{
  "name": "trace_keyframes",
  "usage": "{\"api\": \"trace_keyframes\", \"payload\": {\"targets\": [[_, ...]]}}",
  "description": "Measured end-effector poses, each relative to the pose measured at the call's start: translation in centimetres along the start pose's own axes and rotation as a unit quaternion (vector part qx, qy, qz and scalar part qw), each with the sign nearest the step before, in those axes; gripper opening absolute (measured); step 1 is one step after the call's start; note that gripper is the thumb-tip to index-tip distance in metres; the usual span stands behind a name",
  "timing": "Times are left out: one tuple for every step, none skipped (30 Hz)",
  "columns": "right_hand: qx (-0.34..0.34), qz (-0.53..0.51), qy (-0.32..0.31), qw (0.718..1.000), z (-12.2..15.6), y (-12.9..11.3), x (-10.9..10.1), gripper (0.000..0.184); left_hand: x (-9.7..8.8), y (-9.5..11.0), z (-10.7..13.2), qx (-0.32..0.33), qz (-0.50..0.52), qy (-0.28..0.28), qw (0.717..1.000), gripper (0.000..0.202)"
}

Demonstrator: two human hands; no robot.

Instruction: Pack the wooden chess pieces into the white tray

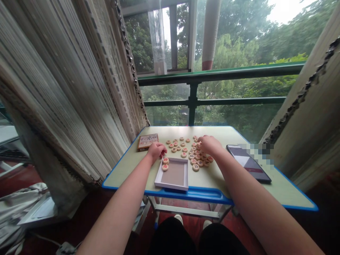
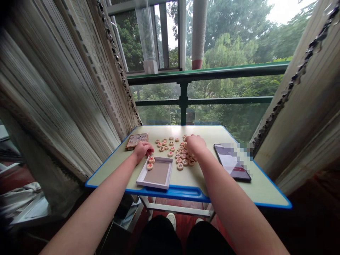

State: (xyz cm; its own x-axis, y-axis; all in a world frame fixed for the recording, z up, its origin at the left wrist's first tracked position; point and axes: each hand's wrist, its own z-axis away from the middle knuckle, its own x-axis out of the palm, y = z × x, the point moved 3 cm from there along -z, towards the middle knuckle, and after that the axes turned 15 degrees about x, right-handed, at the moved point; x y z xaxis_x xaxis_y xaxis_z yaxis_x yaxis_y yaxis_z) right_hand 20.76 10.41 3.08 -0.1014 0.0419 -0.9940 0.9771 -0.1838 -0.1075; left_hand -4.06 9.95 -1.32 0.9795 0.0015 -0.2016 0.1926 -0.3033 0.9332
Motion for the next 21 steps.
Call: {"api": "trace_keyframes", "payload": {"targets": [[0.022,0.004,-0.009,1.000,-0.2,0.4,0.1,0.038,0.0,0.0,0.0,0.000,-0.001,0.000,1.000,0.014],[0.042,0.006,-0.019,0.999,-0.5,0.7,0.1,0.039,0.0,0.1,0.0,0.000,-0.002,-0.002,1.000,0.014],[0.060,0.008,-0.030,0.998,-0.7,1.0,0.2,0.041,0.0,0.0,0.0,-0.001,-0.004,-0.004,1.000,0.014],[0.076,0.009,-0.042,0.996,-0.9,1.3,0.3,0.041,-0.1,0.0,0.0,-0.002,-0.006,-0.008,1.000,0.014],[0.087,0.009,-0.053,0.995,-1.1,1.5,0.3,0.040,-0.1,-0.1,0.0,-0.002,-0.009,-0.011,1.000,0.014],[0.094,0.008,-0.063,0.994,-1.3,1.6,0.4,0.039,-0.1,-0.2,-0.1,-0.001,-0.013,-0.014,1.000,0.014],[0.095,0.006,-0.071,0.993,-1.4,1.7,0.4,0.038,-0.1,-0.3,-0.1,0.000,-0.017,-0.015,1.000,0.014],[0.093,0.002,-0.079,0.993,-1.5,1.7,0.4,0.037,-0.1,-0.4,-0.2,0.003,-0.022,-0.016,1.000,0.014],[0.088,-0.003,-0.085,0.993,-1.5,1.6,0.4,0.037,-0.1,-0.5,-0.2,0.005,-0.027,-0.018,0.999,0.014],[0.081,-0.011,-0.089,0.993,-1.4,1.6,0.4,0.037,0.0,-0.6,-0.2,0.007,-0.032,-0.021,0.999,0.014],[0.072,-0.019,-0.092,0.993,-1.3,1.5,0.3,0.037,0.0,-0.7,-0.1,0.008,-0.038,-0.023,0.999,0.014],[0.064,-0.028,-0.095,0.993,-1.2,1.4,0.3,0.036,0.1,-0.7,-0.1,0.011,-0.042,-0.026,0.999,0.014],[0.056,-0.036,-0.098,0.993,-1.1,1.3,0.3,0.036,0.1,-0.6,0.1,0.014,-0.044,-0.026,0.999,0.014],[0.050,-0.044,-0.100,0.993,-1.0,1.2,0.2,0.037,0.1,-0.6,0.2,0.016,-0.044,-0.023,0.999,0.014],[0.045,-0.050,-0.102,0.993,-1.0,1.2,0.2,0.038,0.1,-0.5,0.4,0.017,-0.043,-0.016,0.999,0.014],[0.042,-0.055,-0.101,0.992,-0.9,1.2,0.2,0.039,-0.1,-0.4,0.6,0.016,-0.039,-0.006,0.999,0.014],[0.040,-0.059,-0.099,0.993,-0.9,1.2,0.1,0.040,-0.2,-0.3,0.7,0.012,-0.035,0.005,0.999,0.014],[0.040,-0.062,-0.093,0.993,-1.0,1.3,0.1,0.040,-0.3,-0.2,0.8,0.002,-0.029,0.015,0.999,0.013],[0.038,-0.064,-0.086,0.994,-1.0,1.3,0.0,0.039,-0.4,-0.1,0.9,-0.012,-0.023,0.024,0.999,0.013],[0.035,-0.067,-0.078,0.994,-1.0,1.4,0.0,0.037,-0.5,-0.1,0.8,-0.028,-0.015,0.032,0.999,0.012],[0.027,-0.070,-0.070,0.995,-1.0,1.3,0.0,0.036,-0.4,0.0,0.7,-0.044,-0.007,0.037,0.998,0.012]]}}
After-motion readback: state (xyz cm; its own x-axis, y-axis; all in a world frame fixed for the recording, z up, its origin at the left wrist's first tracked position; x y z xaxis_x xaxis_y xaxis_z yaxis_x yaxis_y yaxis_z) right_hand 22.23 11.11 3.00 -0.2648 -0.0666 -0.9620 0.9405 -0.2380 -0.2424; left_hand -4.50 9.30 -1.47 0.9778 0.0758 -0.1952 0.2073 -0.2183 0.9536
